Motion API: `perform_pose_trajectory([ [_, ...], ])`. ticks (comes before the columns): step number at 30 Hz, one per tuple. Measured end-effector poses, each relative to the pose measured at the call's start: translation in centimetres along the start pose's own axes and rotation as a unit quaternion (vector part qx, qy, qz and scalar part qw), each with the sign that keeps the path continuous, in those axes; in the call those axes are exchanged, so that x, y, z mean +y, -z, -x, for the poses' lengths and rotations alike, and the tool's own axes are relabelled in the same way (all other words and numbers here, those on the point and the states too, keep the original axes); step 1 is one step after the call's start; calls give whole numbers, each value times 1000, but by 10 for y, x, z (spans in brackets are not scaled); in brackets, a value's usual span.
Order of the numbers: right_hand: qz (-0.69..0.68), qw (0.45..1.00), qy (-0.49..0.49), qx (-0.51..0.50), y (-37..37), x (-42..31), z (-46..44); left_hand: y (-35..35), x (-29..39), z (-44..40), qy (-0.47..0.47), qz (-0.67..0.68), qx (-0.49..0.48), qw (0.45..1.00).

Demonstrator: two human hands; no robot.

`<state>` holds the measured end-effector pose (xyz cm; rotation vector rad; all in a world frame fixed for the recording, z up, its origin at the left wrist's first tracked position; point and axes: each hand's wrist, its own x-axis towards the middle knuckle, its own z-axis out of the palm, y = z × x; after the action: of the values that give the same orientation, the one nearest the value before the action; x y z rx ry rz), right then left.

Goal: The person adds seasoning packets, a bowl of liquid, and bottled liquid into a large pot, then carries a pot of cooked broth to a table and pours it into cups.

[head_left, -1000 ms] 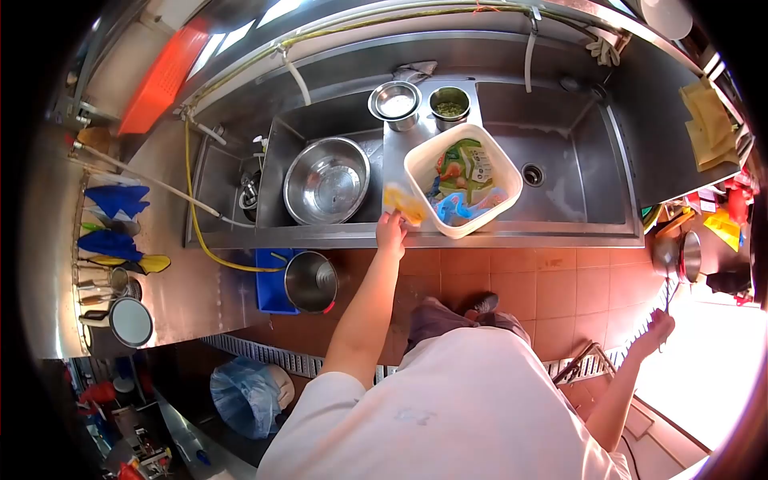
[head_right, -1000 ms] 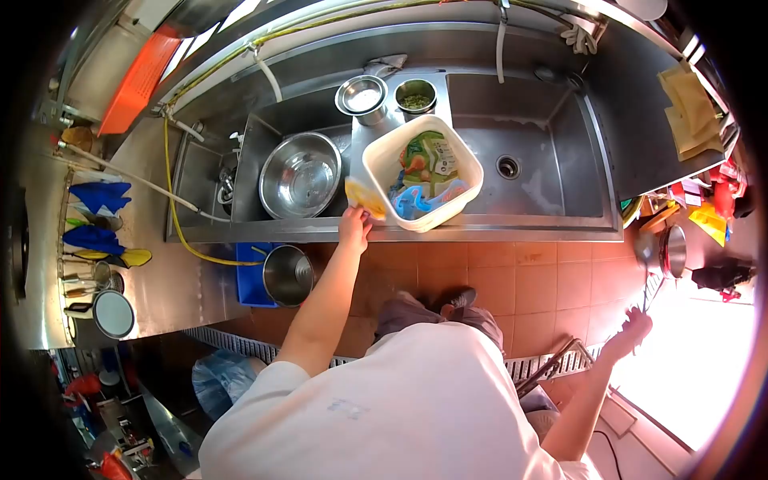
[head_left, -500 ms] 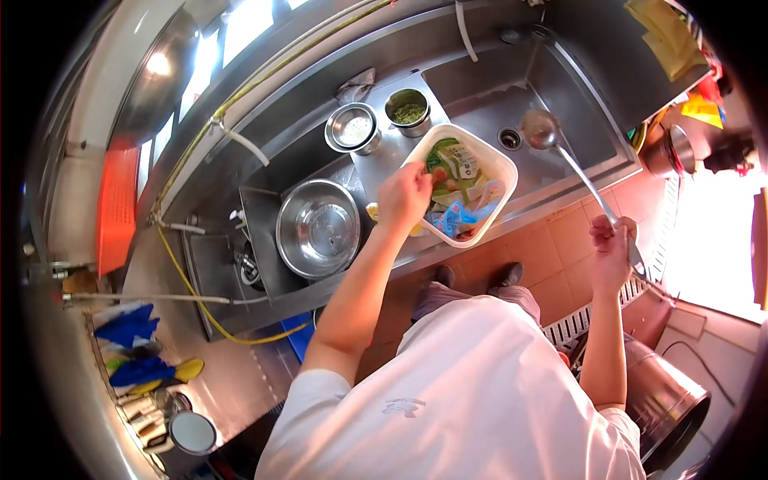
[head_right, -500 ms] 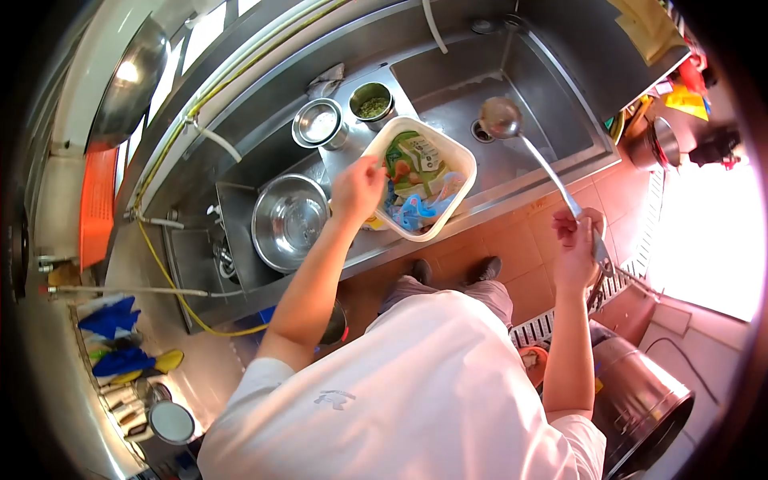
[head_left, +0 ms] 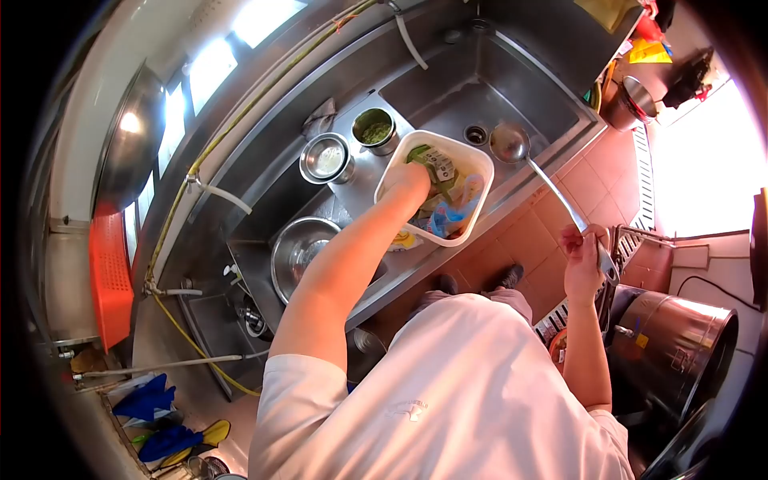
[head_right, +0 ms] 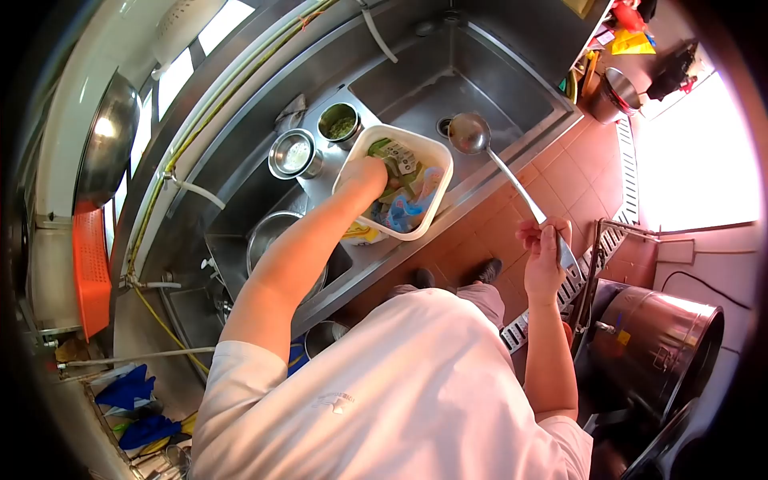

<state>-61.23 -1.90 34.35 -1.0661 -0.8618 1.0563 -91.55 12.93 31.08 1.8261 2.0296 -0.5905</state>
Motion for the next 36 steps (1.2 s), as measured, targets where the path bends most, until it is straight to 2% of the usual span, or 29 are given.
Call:
perform_pose_trajectory([
  [3,0,1000,5,19,17,-4,7,-8,5,-4,-26,-84,21,996],
  [5,-29,999,32,19,23,-5,11,-11,2,-3,-35,-78,15,996],
  [7,-23,999,29,34,33,-9,16,-14,-4,-1,15,66,126,990],
  [9,-21,997,18,74,45,-13,17,-42,-16,-31,15,87,132,987],
  [11,-23,997,27,70,66,-9,19,-66,-22,-62,60,149,145,976],
  [12,-32,997,24,63,78,-8,19,-54,-13,-46,108,227,210,945],
  [13,-40,998,18,54,91,-9,20,-39,-6,-30,112,227,212,944],
  [15,-15,998,-1,68,116,-12,18,9,3,19,-49,124,257,957],
  [16,-8,997,-7,71,128,-15,17,10,-3,19,-98,139,331,928],
  [17,0,997,-12,76,141,-18,17,19,-3,24,-122,138,381,906],
  [18,34,996,-21,78,153,-20,14,25,-4,33,-146,139,389,899],
  [19,-3,995,-42,87,161,-23,11,34,-5,41,-169,141,399,890],
  [22,-4,997,-16,72,188,-22,2,72,-4,75,-206,144,449,857],
  [24,-1,995,-20,101,196,-28,-3,104,-3,102,-233,145,492,826],
  [27,-13,993,-12,113,216,-25,-10,155,3,152,-220,193,525,799],
  [29,-28,994,1,110,228,-25,-13,194,9,196,-174,251,534,788],
  [31,-20,989,-13,149,238,-27,-15,228,-4,225,-237,369,566,698],
  [32,-47,990,-1,134,247,-25,-16,216,-13,225,-233,366,572,696],
  [33,-47,991,-1,125,258,-23,-11,183,-27,215,-194,559,544,595],
  [34,-72,988,-2,139,269,-22,-9,152,-35,205,-156,724,488,461],
  [35,-105,981,6,161,274,-20,-13,109,0,197,-239,882,234,332],
  [36,-77,987,-5,143,282,-29,-8,75,51,184,-354,879,146,286],
])
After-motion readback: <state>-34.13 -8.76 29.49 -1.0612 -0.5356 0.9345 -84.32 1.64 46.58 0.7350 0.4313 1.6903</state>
